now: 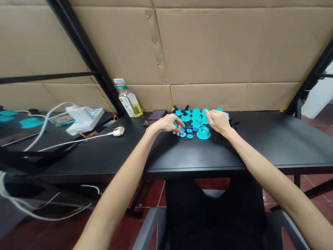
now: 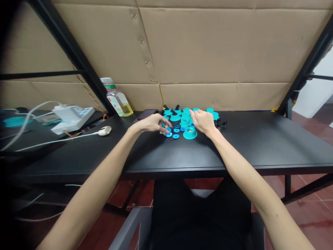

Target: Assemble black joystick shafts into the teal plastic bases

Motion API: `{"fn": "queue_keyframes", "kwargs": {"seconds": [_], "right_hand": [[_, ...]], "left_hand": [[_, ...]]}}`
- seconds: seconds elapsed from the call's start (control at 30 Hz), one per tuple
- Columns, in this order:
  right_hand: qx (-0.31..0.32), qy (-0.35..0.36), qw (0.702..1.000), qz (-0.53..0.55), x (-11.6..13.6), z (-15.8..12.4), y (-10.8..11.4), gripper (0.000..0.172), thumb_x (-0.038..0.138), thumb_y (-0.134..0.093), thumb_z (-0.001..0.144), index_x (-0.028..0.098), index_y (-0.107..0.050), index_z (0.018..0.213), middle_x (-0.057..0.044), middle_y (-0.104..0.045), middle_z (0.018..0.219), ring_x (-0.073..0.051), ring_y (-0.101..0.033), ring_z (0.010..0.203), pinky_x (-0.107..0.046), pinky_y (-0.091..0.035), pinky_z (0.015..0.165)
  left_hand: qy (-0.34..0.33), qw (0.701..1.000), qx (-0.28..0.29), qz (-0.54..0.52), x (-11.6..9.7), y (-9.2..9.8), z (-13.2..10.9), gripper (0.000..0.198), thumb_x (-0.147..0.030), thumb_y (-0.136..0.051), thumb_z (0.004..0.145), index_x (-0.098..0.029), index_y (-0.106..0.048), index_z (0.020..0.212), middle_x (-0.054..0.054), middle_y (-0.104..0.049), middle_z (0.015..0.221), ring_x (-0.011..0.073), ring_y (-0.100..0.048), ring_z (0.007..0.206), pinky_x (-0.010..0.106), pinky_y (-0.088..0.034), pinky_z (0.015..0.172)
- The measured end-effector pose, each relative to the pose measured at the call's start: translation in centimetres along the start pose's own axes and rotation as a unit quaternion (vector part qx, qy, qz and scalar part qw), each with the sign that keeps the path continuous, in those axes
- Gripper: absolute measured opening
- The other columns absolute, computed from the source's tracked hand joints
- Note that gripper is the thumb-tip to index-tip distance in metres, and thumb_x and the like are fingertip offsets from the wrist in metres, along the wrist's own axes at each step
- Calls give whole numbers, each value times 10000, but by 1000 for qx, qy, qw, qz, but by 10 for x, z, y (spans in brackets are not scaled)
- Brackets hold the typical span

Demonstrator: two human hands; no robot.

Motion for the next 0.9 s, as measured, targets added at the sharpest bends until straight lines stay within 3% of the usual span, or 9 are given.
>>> {"fn": "queue_keyframes", "kwargs": {"seconds": [0.27,0.37,0.47,0.6,0.77,0.9], "right_hand": [[-49,-26,995,86,1,1,24,523,368,-334,988,149,-594,590,-51,-609,613,-114,-498,558,-285,-186,538],[-27,-10,990,138,7,-1,22,473,356,-388,965,153,-608,599,-48,-625,624,-119,-507,570,-272,-227,543],[25,7,974,223,11,-2,13,291,305,-510,893,161,-669,696,-41,-682,716,-126,-549,616,-245,-316,574],[96,6,933,347,15,-3,5,178,284,-570,839,163,-693,794,-23,-698,761,-109,-570,545,-241,-411,576],[137,-33,866,480,15,-4,4,195,337,-601,827,156,-665,792,-8,-664,705,-92,-566,423,-227,-446,459],[172,-110,794,573,13,-4,2,299,430,-612,837,138,-649,784,-70,-701,801,-104,-595,428,-206,-410,352]], "left_hand": [[-18,983,-170,-69,-11,15,-2,275,-378,-750,633,-145,-765,778,47,-720,702,142,-594,597,234,-426,534],[-20,974,-187,-125,-18,13,-2,272,-370,-754,626,-127,-751,747,53,-706,662,139,-589,553,231,-431,505],[-30,962,-195,-188,-25,8,-1,262,-359,-750,639,-117,-739,737,55,-693,641,121,-569,498,221,-425,468],[-56,940,-214,-259,-37,3,-2,273,-361,-758,643,-107,-722,736,44,-664,613,92,-521,441,204,-402,426],[-87,926,-229,-286,-52,-1,-4,272,-356,-760,650,-105,-726,749,27,-637,569,86,-505,426,204,-407,425],[-114,916,-281,-262,-55,-3,-4,251,-355,-751,664,-116,-743,739,32,-663,582,99,-526,443,217,-419,443]]}}
Point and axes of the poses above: each hand's wrist, its own z-axis towards the middle knuckle, its own y-axis out of the back of the hand, x = y × z, the point moved 5 cm from there along z, towards the middle knuckle
